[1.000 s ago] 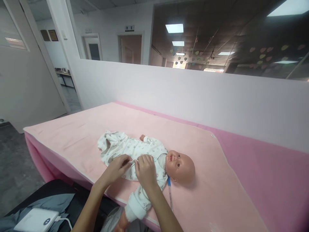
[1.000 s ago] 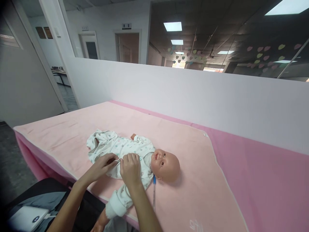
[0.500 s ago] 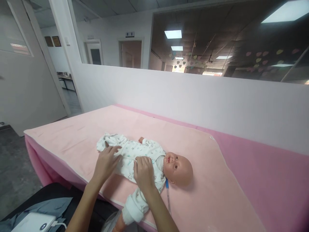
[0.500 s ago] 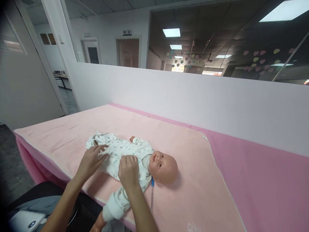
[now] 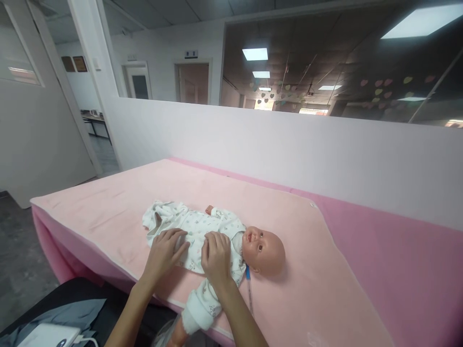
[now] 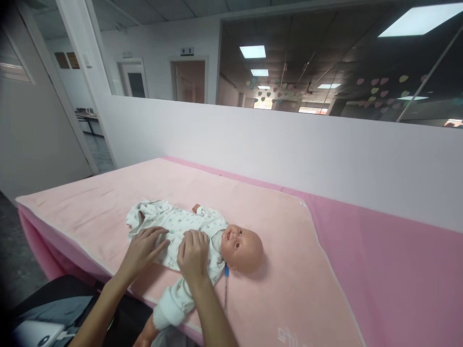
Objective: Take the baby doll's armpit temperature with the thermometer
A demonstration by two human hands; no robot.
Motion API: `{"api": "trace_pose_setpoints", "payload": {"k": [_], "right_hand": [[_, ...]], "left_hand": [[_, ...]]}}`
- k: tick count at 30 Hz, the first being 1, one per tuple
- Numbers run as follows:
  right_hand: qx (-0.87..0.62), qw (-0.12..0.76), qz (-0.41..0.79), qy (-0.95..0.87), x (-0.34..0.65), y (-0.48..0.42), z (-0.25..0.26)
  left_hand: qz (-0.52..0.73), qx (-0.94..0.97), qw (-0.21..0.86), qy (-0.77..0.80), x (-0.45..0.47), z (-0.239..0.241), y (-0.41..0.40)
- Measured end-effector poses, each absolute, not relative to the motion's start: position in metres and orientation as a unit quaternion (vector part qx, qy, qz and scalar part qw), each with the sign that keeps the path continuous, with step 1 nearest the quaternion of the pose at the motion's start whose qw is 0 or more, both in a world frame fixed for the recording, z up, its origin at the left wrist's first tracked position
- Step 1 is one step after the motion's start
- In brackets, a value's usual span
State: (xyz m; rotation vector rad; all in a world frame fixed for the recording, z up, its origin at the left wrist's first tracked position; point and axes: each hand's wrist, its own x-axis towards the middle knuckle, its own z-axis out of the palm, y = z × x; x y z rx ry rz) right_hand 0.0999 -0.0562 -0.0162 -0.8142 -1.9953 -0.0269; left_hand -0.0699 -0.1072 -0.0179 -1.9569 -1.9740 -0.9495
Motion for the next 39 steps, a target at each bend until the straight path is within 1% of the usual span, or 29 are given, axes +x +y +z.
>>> {"api": "trace_pose_setpoints", "payload": {"k": [3, 6, 9, 14, 18, 21, 23, 25, 27, 30, 32, 35, 37, 39], "right_hand": [[-0.356, 0.491, -0.018, -0.795, 0.102, -0.058, -0.015], [-0.386, 0.486, -0.022, -0.784, 0.108, -0.063, -0.018], [-0.429, 0.481, -0.036, -0.763, 0.116, -0.074, -0.026], [-0.479, 0.448, -0.044, -0.754, 0.128, -0.091, -0.032], [-0.501, 0.424, -0.048, -0.753, 0.139, -0.104, -0.028], [-0.502, 0.444, -0.053, -0.741, 0.16, -0.117, -0.034], [-0.511, 0.459, -0.091, -0.721, 0.181, -0.126, -0.045], [-0.53, 0.438, -0.16, -0.708, 0.202, -0.134, -0.057], [-0.554, 0.388, -0.213, -0.705, 0.22, -0.142, -0.066], [-0.57, 0.328, -0.241, -0.714, 0.231, -0.15, -0.069], [-0.576, 0.318, -0.24, -0.714, 0.23, -0.154, -0.064], [-0.595, 0.332, -0.225, -0.696, 0.227, -0.159, -0.046], [-0.608, 0.345, -0.201, -0.686, 0.228, -0.161, -0.023], [-0.611, 0.352, -0.158, -0.691, 0.236, -0.161, 0.009]], "left_hand": [[-0.311, -0.657, 0.093, -0.681, -0.077, -0.016, -0.11], [-0.304, -0.657, 0.058, -0.687, -0.082, -0.011, -0.108], [-0.323, -0.652, 0.035, -0.685, -0.084, -0.005, -0.1], [-0.347, -0.647, 0.047, -0.678, -0.079, 0.0, -0.083], [-0.373, -0.626, 0.062, -0.682, -0.078, -0.015, -0.077], [-0.415, -0.614, 0.056, -0.67, -0.082, -0.031, -0.077], [-0.426, -0.622, 0.049, -0.655, -0.084, -0.04, -0.079], [-0.42, -0.635, 0.051, -0.646, -0.084, -0.046, -0.082], [-0.408, -0.639, 0.061, -0.649, -0.081, -0.051, -0.087], [-0.4, -0.623, 0.077, -0.668, -0.076, -0.058, -0.095], [-0.396, -0.612, 0.076, -0.68, -0.074, -0.063, -0.1], [-0.386, -0.612, 0.066, -0.687, -0.075, -0.069, -0.105], [-0.376, -0.621, 0.063, -0.685, -0.077, -0.071, -0.108], [-0.362, -0.633, 0.064, -0.681, -0.079, -0.072, -0.11]]}}
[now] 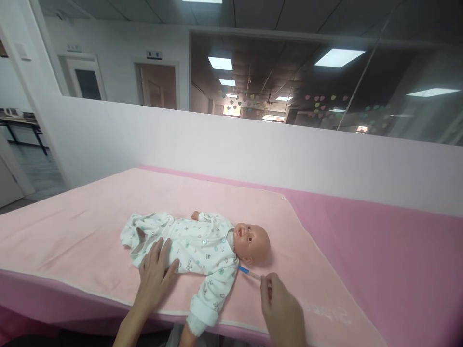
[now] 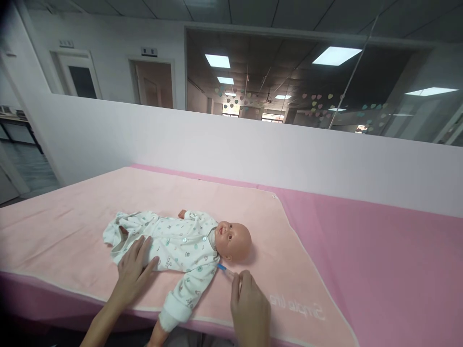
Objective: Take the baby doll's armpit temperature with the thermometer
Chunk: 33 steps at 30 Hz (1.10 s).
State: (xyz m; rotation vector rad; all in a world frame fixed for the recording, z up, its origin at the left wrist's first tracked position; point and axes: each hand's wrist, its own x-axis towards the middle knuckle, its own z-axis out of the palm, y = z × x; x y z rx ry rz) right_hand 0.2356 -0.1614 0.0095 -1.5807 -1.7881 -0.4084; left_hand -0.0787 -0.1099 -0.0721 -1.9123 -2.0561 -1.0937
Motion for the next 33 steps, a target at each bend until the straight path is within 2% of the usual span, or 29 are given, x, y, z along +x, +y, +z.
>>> {"api": "trace_pose_setpoints", "payload": {"k": [4, 7, 9, 22, 30, 33], "right_hand": [[-0.56, 0.421, -0.026, -0.713, 0.258, -0.147, 0.094], [-0.513, 0.569, 0.129, -0.629, 0.262, -0.125, 0.143], [-0.503, 0.627, 0.14, -0.578, 0.256, -0.11, 0.159], [-0.499, 0.534, 0.287, -0.619, 0.223, -0.059, 0.16], [-0.434, 0.457, 0.494, -0.598, 0.212, -0.062, 0.18], [-0.428, 0.492, 0.526, -0.546, 0.218, -0.052, 0.174]], "left_hand": [[-0.353, -0.648, 0.066, -0.672, -0.08, -0.071, -0.113], [-0.358, -0.651, 0.06, -0.667, -0.081, -0.071, -0.114], [-0.363, -0.65, 0.056, -0.666, -0.081, -0.071, -0.114], [-0.389, -0.647, 0.047, -0.654, -0.08, -0.064, -0.115], [-0.392, -0.653, 0.037, -0.647, -0.081, -0.063, -0.115], [-0.389, -0.651, 0.035, -0.651, -0.082, -0.063, -0.115]]}}
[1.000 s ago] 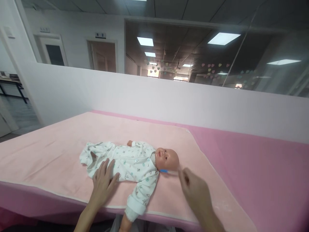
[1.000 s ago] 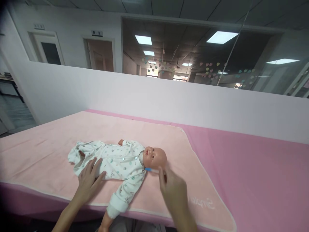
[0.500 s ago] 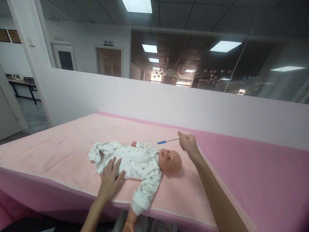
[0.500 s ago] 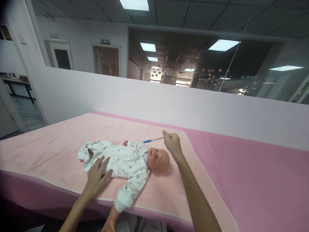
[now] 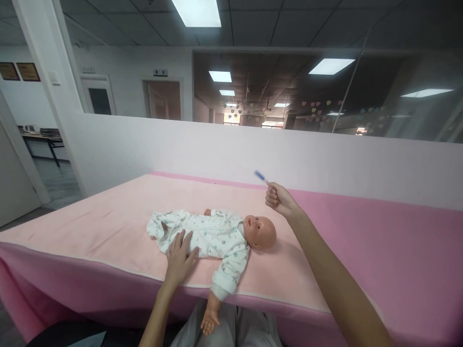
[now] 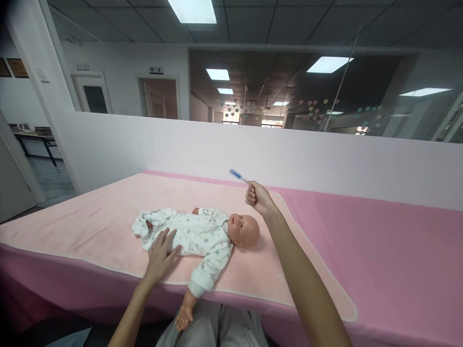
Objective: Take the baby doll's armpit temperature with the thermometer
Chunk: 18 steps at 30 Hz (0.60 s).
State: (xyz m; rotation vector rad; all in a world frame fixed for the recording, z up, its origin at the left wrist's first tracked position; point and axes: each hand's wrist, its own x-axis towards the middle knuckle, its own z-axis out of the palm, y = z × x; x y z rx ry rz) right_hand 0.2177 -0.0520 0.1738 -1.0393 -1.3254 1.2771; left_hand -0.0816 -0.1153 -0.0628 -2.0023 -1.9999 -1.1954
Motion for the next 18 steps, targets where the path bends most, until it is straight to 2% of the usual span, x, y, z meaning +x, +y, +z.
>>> {"api": "trace_pose_setpoints", "payload": {"k": [7, 18], "right_hand": [[-0.451, 0.479, 0.524, -0.541, 0.237, -0.049, 0.157], [-0.432, 0.449, 0.519, -0.586, 0.24, -0.049, 0.19]], "left_hand": [[-0.387, -0.648, 0.041, -0.655, -0.082, -0.065, -0.114], [-0.386, -0.654, 0.064, -0.647, -0.083, -0.064, -0.115]]}}
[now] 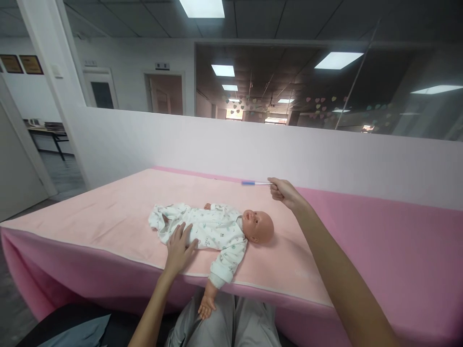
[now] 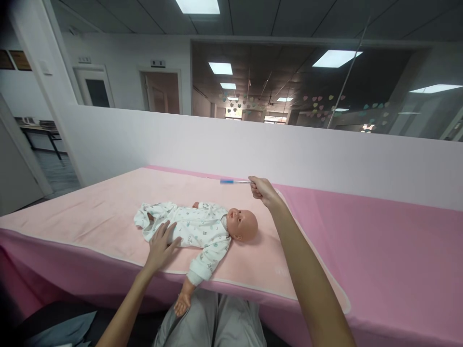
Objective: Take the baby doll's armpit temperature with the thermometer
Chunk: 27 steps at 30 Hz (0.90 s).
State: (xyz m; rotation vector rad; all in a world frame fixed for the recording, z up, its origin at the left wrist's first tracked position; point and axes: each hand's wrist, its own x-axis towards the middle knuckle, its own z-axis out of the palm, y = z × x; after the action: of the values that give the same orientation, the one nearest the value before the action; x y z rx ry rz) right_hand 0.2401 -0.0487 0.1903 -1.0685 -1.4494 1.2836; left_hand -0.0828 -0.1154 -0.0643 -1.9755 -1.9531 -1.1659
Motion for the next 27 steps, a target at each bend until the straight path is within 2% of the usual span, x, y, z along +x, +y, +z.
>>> {"api": "trace_pose_setpoints", "payload": {"k": [6, 15, 19, 23, 27], "right_hand": [[-0.496, 0.427, 0.434, -0.619, 0.228, -0.036, 0.192], [-0.518, 0.417, 0.384, -0.641, 0.222, -0.041, 0.183], [-0.539, 0.414, 0.182, -0.711, 0.231, -0.065, 0.168], [-0.6, 0.282, -0.003, -0.749, 0.233, -0.089, 0.129], [-0.624, 0.138, -0.12, -0.76, 0.228, -0.1, 0.086]], "left_hand": [[-0.388, -0.655, 0.071, -0.645, -0.083, -0.066, -0.115], [-0.381, -0.656, 0.064, -0.648, -0.082, -0.064, -0.116], [-0.382, -0.654, 0.068, -0.649, -0.082, -0.065, -0.115], [-0.384, -0.649, 0.08, -0.652, -0.08, -0.066, -0.115], [-0.392, -0.633, 0.112, -0.658, -0.075, -0.061, -0.119]]}}
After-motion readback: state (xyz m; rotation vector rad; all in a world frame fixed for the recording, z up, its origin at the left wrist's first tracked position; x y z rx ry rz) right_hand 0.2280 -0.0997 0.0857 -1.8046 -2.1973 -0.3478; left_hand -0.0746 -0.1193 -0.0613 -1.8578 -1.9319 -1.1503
